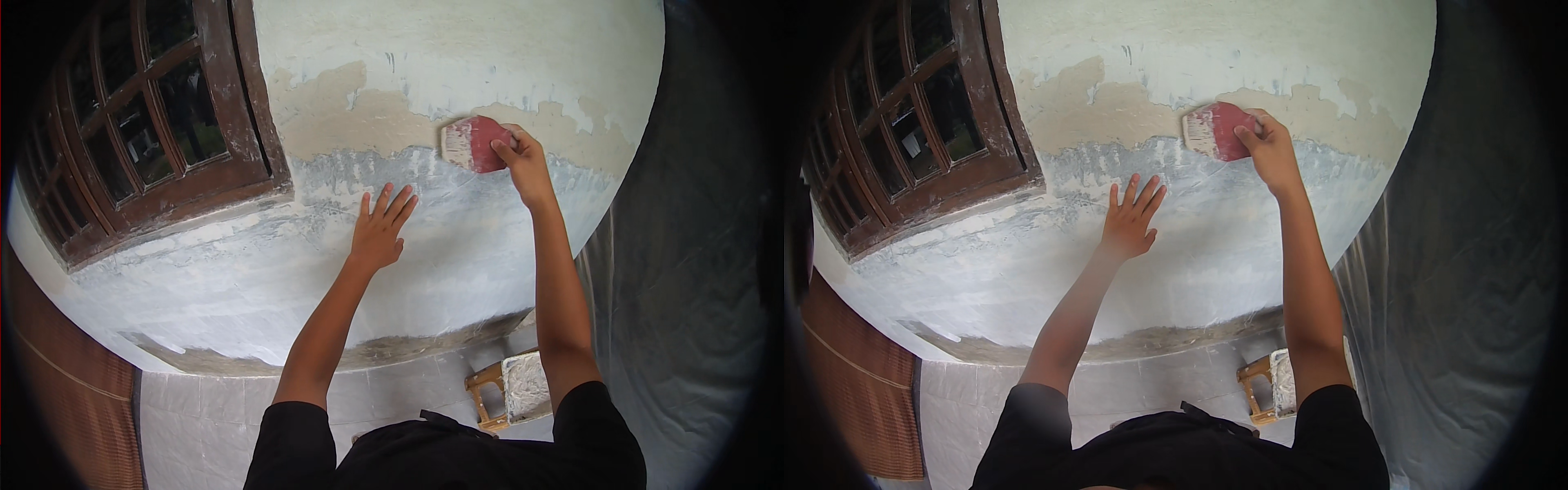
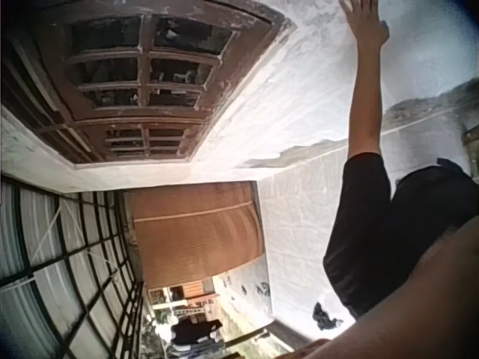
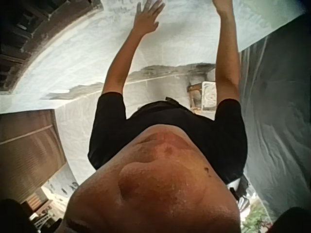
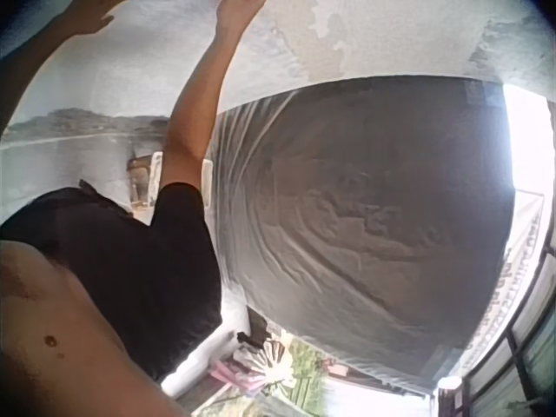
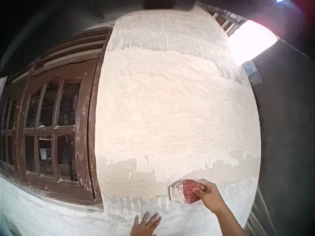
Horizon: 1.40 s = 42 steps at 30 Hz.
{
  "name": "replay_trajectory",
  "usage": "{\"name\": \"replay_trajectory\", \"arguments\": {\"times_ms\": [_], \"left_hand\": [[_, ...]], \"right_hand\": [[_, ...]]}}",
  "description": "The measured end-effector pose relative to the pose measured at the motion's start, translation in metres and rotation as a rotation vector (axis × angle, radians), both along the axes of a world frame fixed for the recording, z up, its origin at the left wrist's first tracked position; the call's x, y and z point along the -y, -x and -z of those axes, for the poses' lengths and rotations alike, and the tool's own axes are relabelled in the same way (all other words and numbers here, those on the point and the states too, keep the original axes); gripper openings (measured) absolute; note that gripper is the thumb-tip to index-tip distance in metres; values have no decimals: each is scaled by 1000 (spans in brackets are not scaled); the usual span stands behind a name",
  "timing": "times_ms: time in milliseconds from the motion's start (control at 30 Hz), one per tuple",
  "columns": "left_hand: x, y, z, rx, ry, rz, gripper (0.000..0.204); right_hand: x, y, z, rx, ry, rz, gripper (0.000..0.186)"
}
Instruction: The person scoops plaster from a container using a putty knife and spreads it onto a wall.
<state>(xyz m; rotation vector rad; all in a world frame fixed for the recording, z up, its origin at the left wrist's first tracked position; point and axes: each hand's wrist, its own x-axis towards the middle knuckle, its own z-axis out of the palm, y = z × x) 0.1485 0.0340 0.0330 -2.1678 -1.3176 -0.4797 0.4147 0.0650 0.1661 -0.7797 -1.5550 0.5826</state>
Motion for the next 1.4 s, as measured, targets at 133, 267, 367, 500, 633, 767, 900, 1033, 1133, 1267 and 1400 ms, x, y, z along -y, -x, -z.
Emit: {"name": "replay_trajectory", "arguments": {"times_ms": [133,267,367,500,633,767,900,1033,1133,1267,1400], "left_hand": [[0,4,-2,-11,-5,-11,93],[1,3,-2,-16,-16,-10,93],[1,1,-1,-10,-6,-5,93],[-1,4,0,-9,2,-11,93],[-1,1,-1,-12,14,-1,93],[0,2,-1,-13,-5,1,93],[1,3,-3,-15,1,-5,92],[-2,4,-1,-15,32,30,90],[-5,3,4,-14,2,36,89],[0,4,-2,-22,20,-14,93],[-1,1,-3,-21,12,-18,93]], "right_hand": [[-5,16,7,-83,45,-26,29],[7,-11,11,-297,91,51,29],[3,-10,10,-197,107,46,29],[6,20,9,-87,72,-14,29],[7,-15,16,-304,96,70,29],[11,-3,12,-134,95,-5,27],[6,9,11,-4,121,120,28],[6,-19,18,-338,132,72,29],[6,-3,17,-280,73,-25,32],[4,28,8,-107,115,8,37],[2,2,9,-319,49,99,33]]}}
